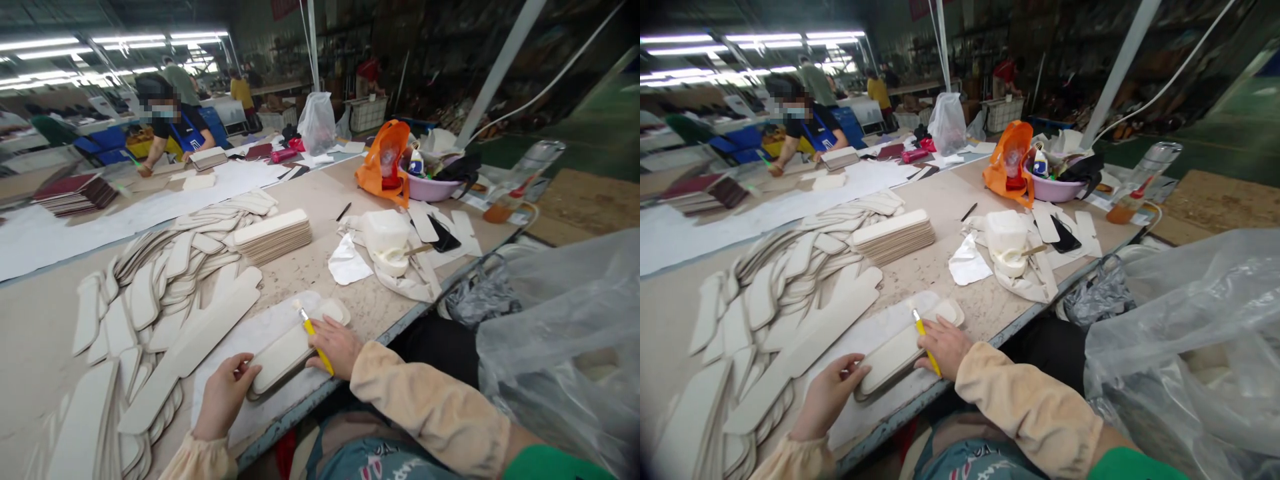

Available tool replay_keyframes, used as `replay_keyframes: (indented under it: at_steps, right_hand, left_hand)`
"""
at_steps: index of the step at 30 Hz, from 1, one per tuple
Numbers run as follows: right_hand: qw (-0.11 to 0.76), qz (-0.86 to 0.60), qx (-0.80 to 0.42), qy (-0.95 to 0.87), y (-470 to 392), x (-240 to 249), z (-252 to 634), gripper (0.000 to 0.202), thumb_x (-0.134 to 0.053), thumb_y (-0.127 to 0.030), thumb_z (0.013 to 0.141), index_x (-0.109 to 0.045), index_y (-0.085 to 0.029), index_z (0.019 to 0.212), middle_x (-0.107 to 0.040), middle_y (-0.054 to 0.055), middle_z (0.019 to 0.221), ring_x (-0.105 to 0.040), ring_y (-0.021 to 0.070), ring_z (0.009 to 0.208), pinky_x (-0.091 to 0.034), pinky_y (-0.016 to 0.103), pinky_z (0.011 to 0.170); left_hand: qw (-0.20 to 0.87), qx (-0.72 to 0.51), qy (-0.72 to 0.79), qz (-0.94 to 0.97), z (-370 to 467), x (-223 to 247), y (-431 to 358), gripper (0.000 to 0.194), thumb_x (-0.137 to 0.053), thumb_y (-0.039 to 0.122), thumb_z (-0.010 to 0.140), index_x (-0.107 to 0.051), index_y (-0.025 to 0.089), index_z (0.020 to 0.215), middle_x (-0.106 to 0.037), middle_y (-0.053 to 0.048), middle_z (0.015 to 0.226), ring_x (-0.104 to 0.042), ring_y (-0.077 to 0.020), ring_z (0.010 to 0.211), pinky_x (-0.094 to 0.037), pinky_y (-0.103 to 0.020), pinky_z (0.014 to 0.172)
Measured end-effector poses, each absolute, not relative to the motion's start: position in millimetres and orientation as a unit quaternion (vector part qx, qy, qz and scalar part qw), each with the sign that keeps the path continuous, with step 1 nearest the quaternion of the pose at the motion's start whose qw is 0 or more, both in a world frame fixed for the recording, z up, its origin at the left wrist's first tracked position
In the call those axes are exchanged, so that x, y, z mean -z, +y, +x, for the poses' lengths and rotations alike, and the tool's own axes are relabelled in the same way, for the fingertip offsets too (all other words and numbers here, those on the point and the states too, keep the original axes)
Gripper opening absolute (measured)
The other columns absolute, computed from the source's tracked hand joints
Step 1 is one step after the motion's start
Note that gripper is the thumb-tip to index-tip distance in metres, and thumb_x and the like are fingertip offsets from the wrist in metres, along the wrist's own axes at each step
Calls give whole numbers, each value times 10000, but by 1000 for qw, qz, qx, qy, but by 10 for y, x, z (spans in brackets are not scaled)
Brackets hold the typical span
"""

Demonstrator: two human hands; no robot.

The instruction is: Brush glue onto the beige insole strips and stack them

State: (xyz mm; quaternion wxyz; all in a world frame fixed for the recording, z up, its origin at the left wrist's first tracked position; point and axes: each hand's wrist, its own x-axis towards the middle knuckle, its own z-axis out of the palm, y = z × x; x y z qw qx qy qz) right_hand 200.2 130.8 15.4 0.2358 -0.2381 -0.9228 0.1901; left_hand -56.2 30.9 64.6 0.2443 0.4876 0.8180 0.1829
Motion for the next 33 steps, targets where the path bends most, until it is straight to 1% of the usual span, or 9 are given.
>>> replay_keyframes:
  at_steps: [3, 7, 11, 14, 18, 22, 25, 28, 33]
  right_hand:
    - [233, -271, -211, -910, 1500, -164, 2237, 298, -695, -408, 797, -585, -200, 978, -596, 141, 1274, -441, 255, 1313, -280, 512, 1116]
    - [269, -344, -224, -871, 1714, -124, 2456, 291, -703, -351, 780, -556, -210, 989, -614, 141, 1239, -488, 276, 1268, -312, 545, 1088]
    - [321, -384, -258, -826, 1819, -97, 2508, 212, -622, -330, 830, -512, -224, 977, -620, 124, 1212, -569, 250, 1162, -442, 462, 986]
    - [325, -398, -283, -810, 1838, -109, 2475, 197, -595, -334, 842, -490, -228, 970, -646, 105, 1146, -609, 238, 1078, -485, 416, 904]
    - [316, -400, -285, -812, 1845, -148, 2437, 176, -596, -295, 824, -484, -238, 947, -661, 76, 1060, -615, 231, 1027, -479, 399, 890]
    - [320, -392, -280, -816, 1857, -197, 2432, 177, -603, -277, 803, -484, -239, 929, -657, 70, 1022, -610, 236, 1007, -475, 398, 883]
    - [329, -392, -280, -812, 1857, -228, 2427, 215, -620, -275, 771, -488, -241, 937, -656, 63, 1031, -598, 240, 1016, -467, 409, 891]
    - [323, -400, -301, -803, 1846, -239, 2410, 218, -606, -269, 769, -482, -248, 947, -663, 51, 1044, -609, 233, 1012, -465, 408, 889]
    - [319, -408, -317, -794, 1868, -235, 2392, 271, -617, -285, 752, -445, -246, 958, -644, 77, 1155, -609, 241, 1055, -451, 426, 917]
  left_hand:
    - [233, -184, 817, 493, -563, -630, 301, 419, -551, 543, 669, -662, 205, 890, -639, -8, 687, -606, -196, 603, -458, -318, 619]
    - [217, -195, 812, 505, -570, -594, 281, 411, -553, 542, 681, -667, 204, 885, -627, -17, 710, -599, -195, 616, -469, -323, 629]
    - [215, -204, 808, 509, -555, -599, 280, 437, -542, 550, 689, -674, 195, 907, -618, -25, 757, -592, -188, 607, -480, -332, 631]
    - [211, -206, 807, 512, -533, -622, 287, 448, -536, 539, 694, -681, 185, 928, -617, -32, 776, -586, -182, 602, -486, -340, 648]
    - [206, -208, 801, 522, -526, -631, 281, 414, -543, 519, 703, -685, 191, 912, -618, -36, 781, -590, -184, 625, -492, -342, 662]
    - [206, -217, 800, 520, -532, -610, 267, 373, -553, 496, 709, -672, 200, 902, -610, -33, 810, -591, -175, 628, -494, -335, 662]
    - [196, -230, 797, 522, -516, -589, 263, 342, -557, 480, 711, -653, 200, 882, -598, -34, 836, -582, -167, 618, -492, -333, 656]
    - [184, -241, 797, 522, -483, -573, 258, 292, -562, 448, 711, -630, 202, 851, -593, -27, 811, -564, -169, 614, -486, -338, 659]
    - [207, -290, 787, 504, -431, -585, 200, 198, -590, 395, 721, -594, 218, 808, -603, -1, 731, -583, -194, 718, -465, -333, 725]
